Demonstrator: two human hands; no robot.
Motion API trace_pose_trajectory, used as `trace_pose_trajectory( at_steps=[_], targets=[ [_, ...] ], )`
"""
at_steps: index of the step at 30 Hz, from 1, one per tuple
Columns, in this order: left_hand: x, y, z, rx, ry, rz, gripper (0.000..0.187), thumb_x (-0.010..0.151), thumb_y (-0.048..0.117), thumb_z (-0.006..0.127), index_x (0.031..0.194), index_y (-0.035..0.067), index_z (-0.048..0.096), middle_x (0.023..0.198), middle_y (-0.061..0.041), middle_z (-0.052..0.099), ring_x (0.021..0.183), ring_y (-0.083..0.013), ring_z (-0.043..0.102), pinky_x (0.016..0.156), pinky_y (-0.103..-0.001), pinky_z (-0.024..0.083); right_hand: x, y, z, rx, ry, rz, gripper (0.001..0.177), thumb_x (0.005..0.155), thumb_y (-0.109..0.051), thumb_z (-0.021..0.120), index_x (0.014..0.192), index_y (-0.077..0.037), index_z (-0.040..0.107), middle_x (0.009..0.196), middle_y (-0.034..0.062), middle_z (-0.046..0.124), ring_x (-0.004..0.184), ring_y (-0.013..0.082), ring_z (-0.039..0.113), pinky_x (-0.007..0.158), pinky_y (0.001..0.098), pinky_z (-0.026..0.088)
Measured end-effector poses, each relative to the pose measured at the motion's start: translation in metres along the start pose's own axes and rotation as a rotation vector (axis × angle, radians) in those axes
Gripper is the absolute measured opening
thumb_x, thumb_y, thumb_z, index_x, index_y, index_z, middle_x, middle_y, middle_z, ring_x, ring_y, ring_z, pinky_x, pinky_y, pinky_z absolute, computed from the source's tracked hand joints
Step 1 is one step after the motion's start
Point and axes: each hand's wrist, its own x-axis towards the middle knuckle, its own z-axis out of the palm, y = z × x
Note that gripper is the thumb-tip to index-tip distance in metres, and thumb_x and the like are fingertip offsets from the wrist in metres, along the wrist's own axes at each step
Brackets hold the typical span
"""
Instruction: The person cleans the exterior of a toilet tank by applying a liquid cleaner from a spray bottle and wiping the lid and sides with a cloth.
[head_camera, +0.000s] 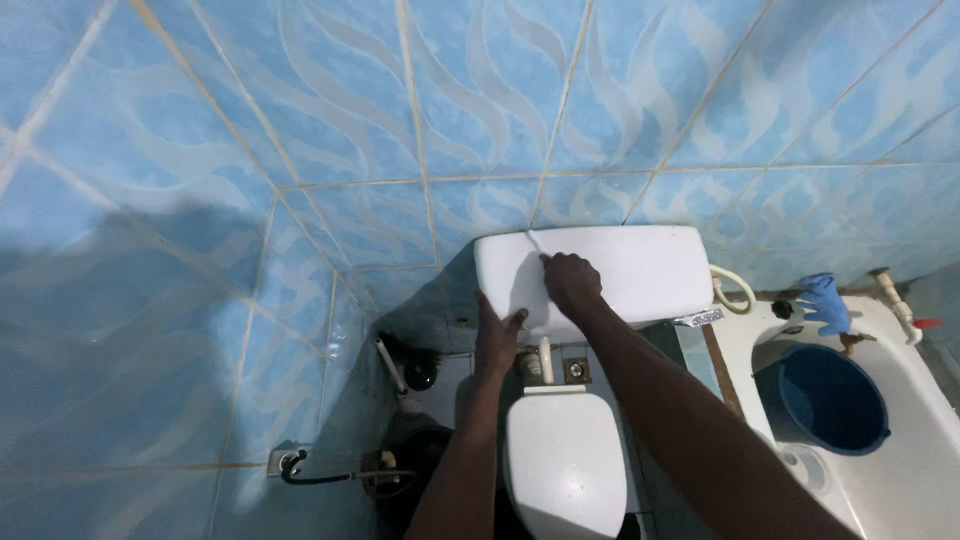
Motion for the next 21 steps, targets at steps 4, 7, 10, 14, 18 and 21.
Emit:
trace_pose_trajectory(
  at_steps=[4, 7, 10, 14, 18, 21],
  targets=[
    [-0.002, 0.008, -0.008, 0.010, -0.035, -0.018, 0.106, 0.093, 0.037, 0.073, 0.163, 0.003, 0.000, 0.162, -0.027, 0.033, 0.141, -0.0386, 0.048, 0.111, -0.042, 0.042, -0.009, 0.023, 0.017, -0.183, -0.042, -0.101, 0.050, 0.109, -0.043, 0.039, 0.108, -0.009, 0.075, 0.104, 0.0184, 0.075, 0.096, 0.0366, 0.074, 0.086, 0.0514, 0.059],
    [-0.003, 0.009, -0.010, 0.033, -0.060, -0.045, 0.106, 0.094, 0.039, 0.072, 0.163, 0.005, 0.000, 0.162, -0.026, 0.033, 0.141, -0.0386, 0.047, 0.111, -0.043, 0.041, -0.008, 0.072, -0.004, -0.136, -0.044, -0.015, 0.040, 0.108, -0.034, 0.036, 0.122, -0.014, 0.068, 0.099, 0.0191, 0.075, 0.090, 0.0357, 0.076, 0.078, 0.0511, 0.062],
    [0.000, 0.004, -0.007, 0.009, -0.026, 0.021, 0.104, 0.093, 0.039, 0.072, 0.163, 0.004, 0.003, 0.161, -0.028, 0.035, 0.142, -0.0392, 0.047, 0.112, -0.044, 0.041, -0.013, 0.074, 0.004, -0.109, 0.007, 0.039, 0.041, 0.112, -0.032, 0.036, 0.115, -0.012, 0.072, 0.100, 0.0182, 0.076, 0.089, 0.0352, 0.075, 0.077, 0.0504, 0.061],
    [-0.002, -0.001, -0.004, 0.024, -0.012, 0.044, 0.102, 0.095, 0.040, 0.071, 0.163, 0.004, 0.004, 0.159, -0.027, 0.038, 0.138, -0.0399, 0.051, 0.109, -0.045, 0.045, -0.048, 0.018, 0.045, -0.078, 0.046, -0.138, 0.038, 0.105, -0.029, 0.040, 0.111, -0.014, 0.074, 0.098, 0.0153, 0.076, 0.085, 0.0319, 0.076, 0.073, 0.0477, 0.062],
    [-0.018, 0.008, 0.003, 0.142, 0.135, 0.053, 0.093, 0.096, 0.044, 0.067, 0.164, 0.008, 0.014, 0.155, -0.024, 0.048, 0.132, -0.0412, 0.058, 0.101, -0.047, 0.051, -0.039, 0.017, 0.059, -0.215, -0.053, -0.174, 0.046, 0.113, -0.037, 0.038, 0.106, -0.008, 0.073, 0.100, 0.0153, 0.075, 0.091, 0.0312, 0.075, 0.077, 0.0454, 0.062],
    [-0.027, 0.021, -0.004, 0.132, 0.095, -0.036, 0.092, 0.096, 0.045, 0.065, 0.164, 0.010, 0.013, 0.151, -0.023, 0.050, 0.127, -0.0415, 0.060, 0.099, -0.049, 0.049, 0.005, 0.093, 0.053, -0.117, 0.144, -0.156, 0.033, 0.105, -0.027, 0.046, 0.101, -0.010, 0.075, 0.100, 0.0146, 0.076, 0.091, 0.0332, 0.073, 0.080, 0.0510, 0.059]
  ],
)
